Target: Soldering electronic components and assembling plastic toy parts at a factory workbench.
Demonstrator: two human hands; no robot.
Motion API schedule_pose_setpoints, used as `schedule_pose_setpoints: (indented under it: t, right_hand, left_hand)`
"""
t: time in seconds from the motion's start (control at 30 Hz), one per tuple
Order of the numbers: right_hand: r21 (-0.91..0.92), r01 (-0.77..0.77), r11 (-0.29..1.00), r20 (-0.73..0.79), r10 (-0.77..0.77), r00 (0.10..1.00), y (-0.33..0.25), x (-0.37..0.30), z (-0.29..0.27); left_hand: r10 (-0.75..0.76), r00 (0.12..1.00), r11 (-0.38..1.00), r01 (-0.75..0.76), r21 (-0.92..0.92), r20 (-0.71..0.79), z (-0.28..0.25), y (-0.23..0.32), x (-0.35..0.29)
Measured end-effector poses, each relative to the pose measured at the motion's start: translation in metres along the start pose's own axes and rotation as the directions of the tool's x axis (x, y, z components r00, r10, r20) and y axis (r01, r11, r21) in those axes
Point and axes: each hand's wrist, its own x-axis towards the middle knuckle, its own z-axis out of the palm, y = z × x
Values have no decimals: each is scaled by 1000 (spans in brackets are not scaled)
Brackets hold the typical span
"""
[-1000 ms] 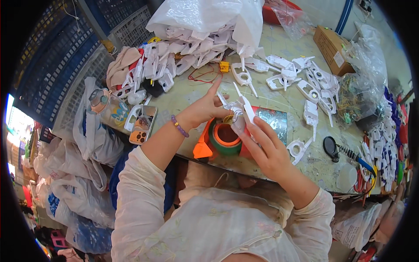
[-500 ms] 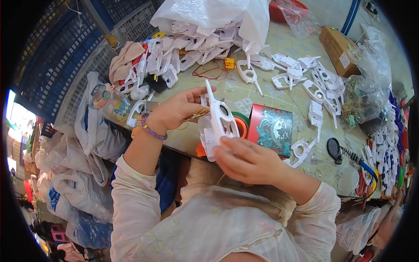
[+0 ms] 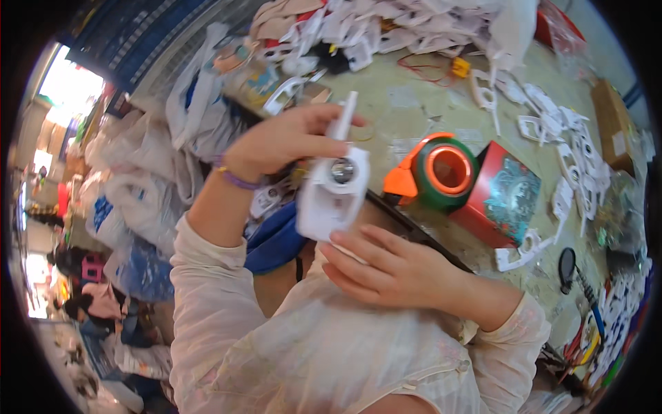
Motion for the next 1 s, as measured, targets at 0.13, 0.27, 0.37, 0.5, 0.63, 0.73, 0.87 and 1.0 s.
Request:
schedule_pose_setpoints:
  t: [0.13, 0.27, 0.37, 0.5, 0.63, 0.73, 0.87, 1.0]
  right_hand:
    - [34, 69, 997, -76, -67, 995, -20, -16, -3]
    - [171, -125, 977, 34, 121, 992, -32, -25, -1]
    - [202, -305, 931, 114, 287, 951, -43, -42, -3]
    - [221, -469, 855, 151, 445, 883, -54, -70, 0]
    - [264, -628, 733, 97, 627, 773, -66, -89, 8]
    - [330, -732, 596, 71, 758, 649, -66, -102, 11]
    - [341, -740, 579, 17, 784, 621, -64, -106, 4]
    - [285, -777, 561, -169, 827, 536, -65, -122, -12]
  left_hand:
    - [-170, 983, 980, 176, 89, -75, -73, -36, -73]
    - [-447, 866, 836, 494, 238, -225, -144, -165, -128]
    - [-536, 773, 672, 634, 384, -339, -167, -237, -139]
    - [-560, 747, 749, 641, 166, -358, -151, -299, -148]
    - [-258, 720, 918, 391, 69, -644, -157, -366, -198]
    - [-170, 616, 878, 450, 166, -769, -130, -347, -175]
    - [185, 480, 696, 553, 459, -858, -114, -327, -169]
    - [569, 118, 718, 411, 561, -814, -66, -240, -100]
